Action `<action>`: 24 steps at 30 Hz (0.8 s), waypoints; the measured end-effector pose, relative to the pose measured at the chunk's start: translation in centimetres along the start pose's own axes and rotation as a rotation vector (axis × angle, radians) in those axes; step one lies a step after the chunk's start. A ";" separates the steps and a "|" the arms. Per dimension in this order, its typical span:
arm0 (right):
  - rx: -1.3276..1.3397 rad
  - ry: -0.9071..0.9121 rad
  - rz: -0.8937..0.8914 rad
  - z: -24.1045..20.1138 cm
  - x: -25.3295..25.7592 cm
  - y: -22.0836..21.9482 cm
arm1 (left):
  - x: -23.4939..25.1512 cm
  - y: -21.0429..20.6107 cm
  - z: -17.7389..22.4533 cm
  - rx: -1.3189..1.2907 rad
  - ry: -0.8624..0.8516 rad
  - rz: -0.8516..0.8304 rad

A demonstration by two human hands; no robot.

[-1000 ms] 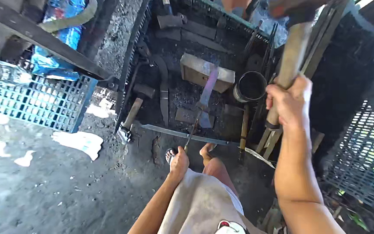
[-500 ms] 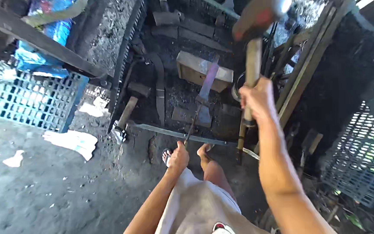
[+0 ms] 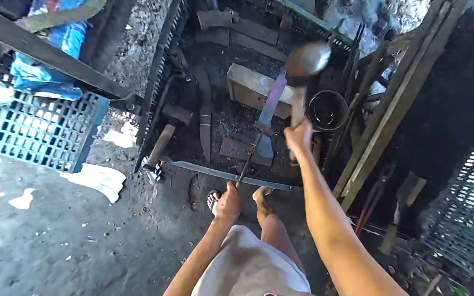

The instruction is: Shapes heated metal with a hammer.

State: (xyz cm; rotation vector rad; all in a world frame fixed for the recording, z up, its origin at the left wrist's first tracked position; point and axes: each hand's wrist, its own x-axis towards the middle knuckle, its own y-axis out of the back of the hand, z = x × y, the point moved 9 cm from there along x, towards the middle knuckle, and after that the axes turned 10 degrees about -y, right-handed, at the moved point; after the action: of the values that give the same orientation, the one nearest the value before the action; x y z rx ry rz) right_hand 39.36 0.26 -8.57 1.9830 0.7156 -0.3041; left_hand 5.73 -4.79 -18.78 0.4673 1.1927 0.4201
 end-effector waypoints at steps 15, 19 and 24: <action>0.062 0.590 0.557 -16.9 -11.2 28.2 | 2.9 1.4 2.1 -0.014 -0.090 -0.023; 0.070 0.366 0.289 -7.8 -3.2 11.4 | 3.6 0.8 2.0 -0.059 -0.078 0.007; 0.319 -0.136 -0.230 0.4 1.1 -1.4 | 2.6 2.2 2.3 -0.039 -0.053 0.010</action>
State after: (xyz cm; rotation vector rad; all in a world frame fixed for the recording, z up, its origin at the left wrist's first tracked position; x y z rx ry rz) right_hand 39.42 0.76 -10.29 2.1532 0.8500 -0.7220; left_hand 8.54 -1.87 -18.93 0.4482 1.1295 0.4371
